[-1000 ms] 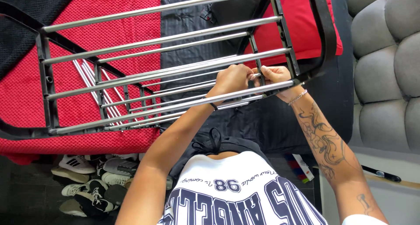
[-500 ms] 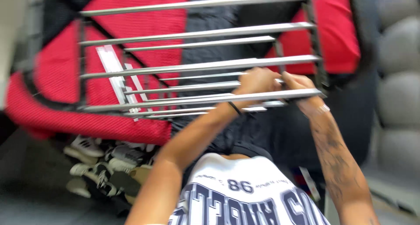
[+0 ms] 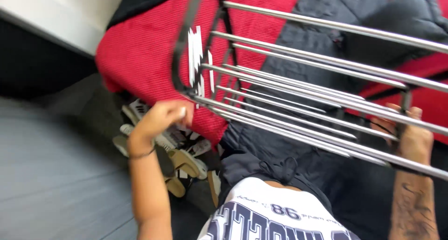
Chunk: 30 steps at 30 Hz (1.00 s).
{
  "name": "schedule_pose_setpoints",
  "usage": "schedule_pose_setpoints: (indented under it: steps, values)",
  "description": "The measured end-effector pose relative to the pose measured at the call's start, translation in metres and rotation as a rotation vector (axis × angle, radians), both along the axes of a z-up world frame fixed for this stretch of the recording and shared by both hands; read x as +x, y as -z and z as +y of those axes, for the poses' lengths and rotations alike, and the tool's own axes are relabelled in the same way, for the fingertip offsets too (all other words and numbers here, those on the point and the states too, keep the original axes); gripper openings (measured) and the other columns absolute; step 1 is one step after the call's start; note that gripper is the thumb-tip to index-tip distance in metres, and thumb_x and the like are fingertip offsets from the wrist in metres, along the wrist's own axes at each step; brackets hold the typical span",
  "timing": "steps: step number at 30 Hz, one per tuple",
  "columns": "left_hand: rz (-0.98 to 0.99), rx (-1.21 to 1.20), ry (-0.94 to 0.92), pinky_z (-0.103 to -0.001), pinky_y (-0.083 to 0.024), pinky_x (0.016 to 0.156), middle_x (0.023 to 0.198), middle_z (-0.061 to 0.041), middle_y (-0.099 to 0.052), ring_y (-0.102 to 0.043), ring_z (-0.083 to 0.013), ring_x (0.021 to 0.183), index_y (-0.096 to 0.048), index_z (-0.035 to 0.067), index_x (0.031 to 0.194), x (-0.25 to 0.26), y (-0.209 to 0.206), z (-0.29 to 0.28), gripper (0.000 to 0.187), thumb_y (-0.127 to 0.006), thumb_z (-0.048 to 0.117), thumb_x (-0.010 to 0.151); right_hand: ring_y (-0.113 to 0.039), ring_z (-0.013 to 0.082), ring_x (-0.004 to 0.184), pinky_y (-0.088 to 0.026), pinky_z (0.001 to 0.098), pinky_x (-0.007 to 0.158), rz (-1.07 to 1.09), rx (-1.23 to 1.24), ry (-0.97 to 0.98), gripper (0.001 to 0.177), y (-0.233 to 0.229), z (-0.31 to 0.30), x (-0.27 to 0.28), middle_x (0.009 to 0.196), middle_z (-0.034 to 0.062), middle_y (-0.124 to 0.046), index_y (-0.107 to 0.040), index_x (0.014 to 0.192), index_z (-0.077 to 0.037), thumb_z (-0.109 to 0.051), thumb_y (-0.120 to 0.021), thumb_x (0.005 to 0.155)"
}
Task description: The person assembles a metal shoe rack on a bed, inserting silver metal rods one at a time into the black plastic end frames of the rack. They pick rods from a pile on the bed, align each rod with the frame holes, and press it into place, working around the rack as it takes shape.
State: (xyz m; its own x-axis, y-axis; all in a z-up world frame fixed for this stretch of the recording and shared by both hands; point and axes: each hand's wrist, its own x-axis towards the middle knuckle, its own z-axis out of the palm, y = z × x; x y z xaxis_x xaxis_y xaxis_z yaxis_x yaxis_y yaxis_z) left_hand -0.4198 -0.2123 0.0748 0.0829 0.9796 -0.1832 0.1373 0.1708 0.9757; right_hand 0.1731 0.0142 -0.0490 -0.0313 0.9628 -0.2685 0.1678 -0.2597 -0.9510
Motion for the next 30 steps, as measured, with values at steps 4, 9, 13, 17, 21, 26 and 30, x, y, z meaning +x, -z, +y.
schedule_pose_setpoints:
  steps: [4,9,13,17,21,26,30]
  values:
    - [0.130,-0.047,-0.601,-0.026,-0.060,0.079,0.109,-0.011,-0.076,-0.072,-0.0176,0.096,-0.069,0.004,0.123,-0.021,0.112,0.086,0.029,-0.058,0.018,0.100,-0.074,0.0114,0.094,-0.069,0.0323,0.091,0.146,-0.062,0.021,0.058,0.034,0.028,0.015,0.109,0.0019,-0.070,-0.064,0.135,-0.011,-0.059,-0.033,0.124]
    - [-0.835,0.462,-0.247,-0.035,-0.065,0.087,0.138,-0.024,-0.064,-0.076,-0.0245,0.099,-0.025,0.017,0.163,-0.042,0.192,0.168,0.073,-0.059,0.005,0.099,-0.063,0.0313,0.129,-0.052,0.0520,0.110,0.331,-0.125,-0.206,0.073,0.071,0.047,0.035,0.130,0.0142,-0.063,-0.052,0.155,-0.017,-0.078,-0.030,0.120]
    - [-0.830,0.372,-0.260,-0.033,-0.063,0.081,0.134,-0.023,-0.065,-0.075,-0.0242,0.095,-0.029,0.016,0.160,-0.048,0.196,0.196,0.068,-0.057,0.012,0.098,-0.061,0.0209,0.072,-0.055,0.0491,0.113,0.264,-0.036,-0.226,0.070,0.065,0.042,0.028,0.110,0.0140,-0.058,-0.050,0.154,-0.008,-0.068,-0.027,0.127]
    - [-0.823,0.266,-0.273,-0.032,-0.061,0.076,0.129,-0.023,-0.067,-0.075,-0.0238,0.090,-0.034,0.016,0.157,-0.043,0.197,0.221,0.063,-0.055,0.019,0.098,-0.069,0.0319,0.113,-0.055,0.0570,0.105,0.463,-0.120,-0.132,0.058,0.103,0.056,0.051,0.108,0.0064,-0.070,-0.062,0.139,-0.015,-0.066,-0.037,0.129]
    - [-0.803,0.163,-0.328,-0.031,-0.059,0.070,0.125,-0.022,-0.069,-0.074,-0.0235,0.086,-0.038,0.015,0.153,-0.045,0.201,0.217,0.060,-0.053,0.026,0.097,-0.064,0.0303,0.119,-0.053,0.0593,0.110,0.340,-0.168,-0.069,0.055,0.134,0.061,0.071,0.113,0.0057,-0.065,-0.056,0.138,-0.024,-0.075,-0.040,0.126]
    - [-0.782,0.036,-0.369,-0.030,-0.056,0.063,0.119,-0.021,-0.071,-0.074,-0.0231,0.081,-0.044,0.014,0.149,-0.046,0.210,0.218,0.058,-0.050,0.035,0.096,-0.065,0.0285,0.121,-0.051,0.0584,0.111,0.451,-0.168,-0.110,0.043,0.146,0.062,0.078,0.111,0.0029,-0.067,-0.059,0.139,-0.027,-0.067,-0.047,0.127]
    - [-0.767,-0.040,-0.399,-0.029,-0.054,0.058,0.115,-0.020,-0.072,-0.074,-0.0227,0.077,-0.048,0.014,0.146,-0.038,0.203,0.216,0.059,-0.048,0.042,0.095,-0.065,0.0245,0.123,-0.051,0.0540,0.116,0.408,-0.193,-0.111,0.042,0.118,0.059,0.061,0.106,0.0001,-0.067,-0.059,0.137,-0.030,-0.067,-0.042,0.129]
